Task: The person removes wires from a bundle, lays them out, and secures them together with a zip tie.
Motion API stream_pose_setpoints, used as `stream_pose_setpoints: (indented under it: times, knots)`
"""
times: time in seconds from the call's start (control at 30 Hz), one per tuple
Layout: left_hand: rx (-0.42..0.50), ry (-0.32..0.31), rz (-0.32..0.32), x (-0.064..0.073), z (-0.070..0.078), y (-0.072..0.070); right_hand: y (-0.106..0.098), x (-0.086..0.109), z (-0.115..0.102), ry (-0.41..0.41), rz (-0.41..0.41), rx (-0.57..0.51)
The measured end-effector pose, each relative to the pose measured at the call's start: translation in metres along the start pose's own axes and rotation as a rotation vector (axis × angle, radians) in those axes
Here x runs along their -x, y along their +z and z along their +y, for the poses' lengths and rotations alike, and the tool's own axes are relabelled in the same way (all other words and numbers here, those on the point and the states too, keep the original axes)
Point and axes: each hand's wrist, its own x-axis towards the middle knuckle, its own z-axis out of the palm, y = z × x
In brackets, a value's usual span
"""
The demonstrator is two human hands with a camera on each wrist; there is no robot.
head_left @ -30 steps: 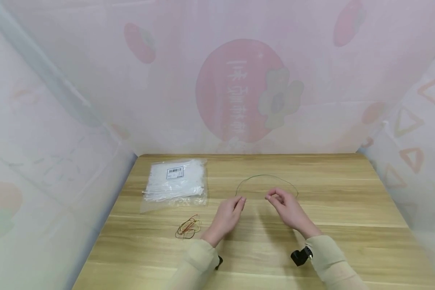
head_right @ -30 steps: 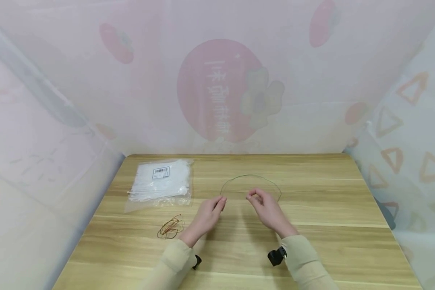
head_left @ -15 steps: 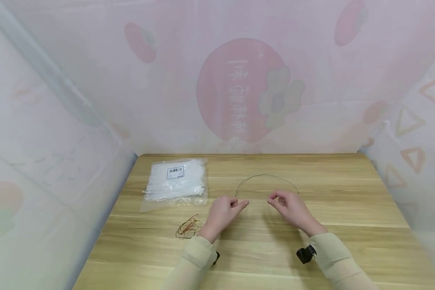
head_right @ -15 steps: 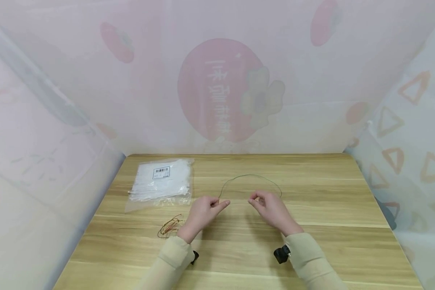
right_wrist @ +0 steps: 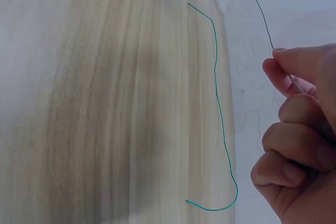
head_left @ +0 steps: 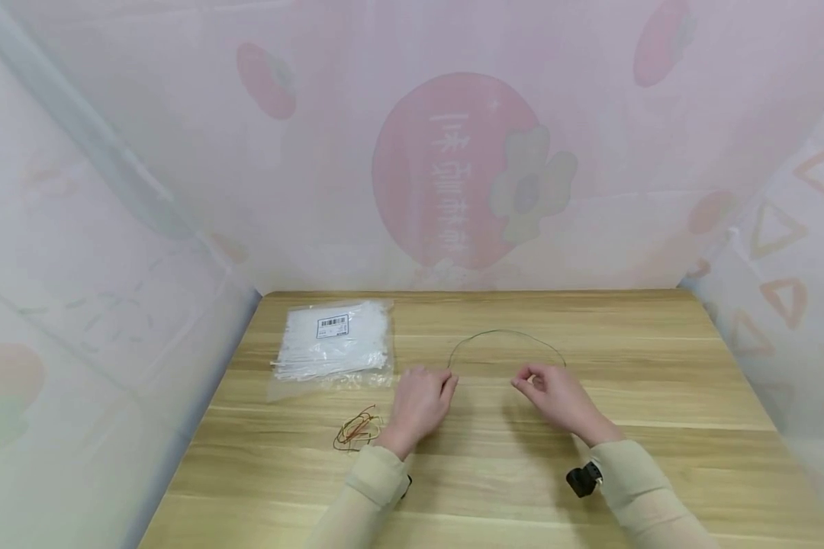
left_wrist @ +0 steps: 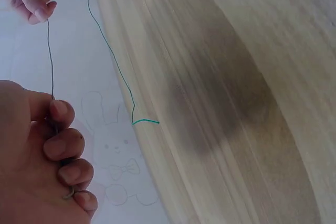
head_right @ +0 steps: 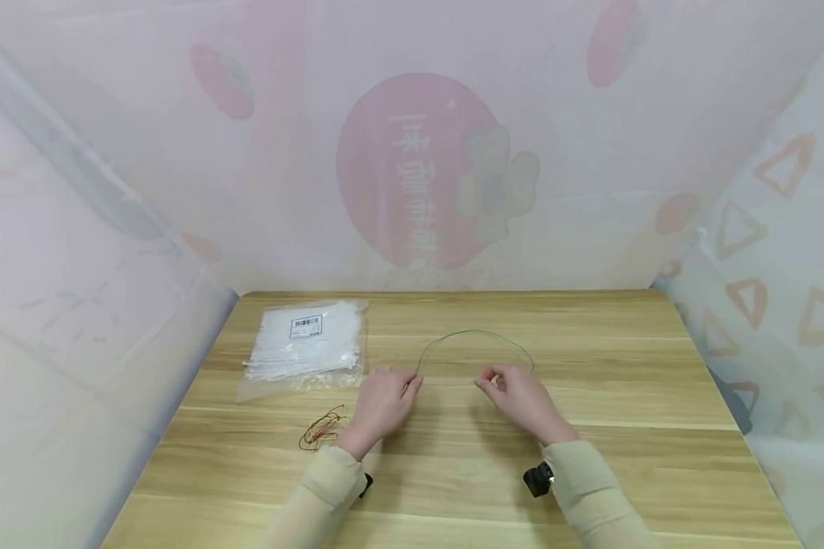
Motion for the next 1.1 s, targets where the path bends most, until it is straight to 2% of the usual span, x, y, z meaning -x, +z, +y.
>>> stream_pose_setpoints:
  times: [0.17, 0.3, 0.4, 0.57, 0.63, 0.8, 0.9, 1.0, 1.1]
  knots:
    - [-0.021, 0.006, -0.078, 0.001, -0.002, 0.001, -0.01, 0.001, 0.004, -0.01, 0.013, 0.017]
    - [0.028, 0.016, -0.093, 0.001, -0.002, -0.001, -0.016, 0.002, 0.006, -0.032, 0.025, 0.034]
    - [0.071, 0.024, -0.077, -0.001, -0.002, -0.002, -0.017, 0.002, 0.007, -0.069, 0.047, 0.071]
    - [0.092, 0.022, -0.005, -0.005, 0.0, -0.002, -0.014, 0.001, 0.005, -0.106, 0.075, 0.113]
    - [0.101, 0.022, 0.028, -0.006, 0.0, -0.002, -0.013, 0.001, 0.006, -0.097, 0.076, 0.12]
    - [0.132, -0.033, 0.077, -0.005, -0.006, -0.002, -0.016, 0.001, 0.014, -0.028, 0.077, 0.1]
    - [0.14, -0.04, 0.076, -0.004, -0.013, -0.002, -0.023, 0.002, 0.018, -0.012, 0.071, 0.071]
    - [0.151, -0.012, 0.044, -0.004, -0.017, -0.004, -0.031, 0.002, 0.021, -0.018, 0.059, 0.074]
    - [0.185, 0.018, -0.002, -0.005, -0.018, -0.008, -0.038, 0.002, 0.023, -0.009, 0.082, 0.118]
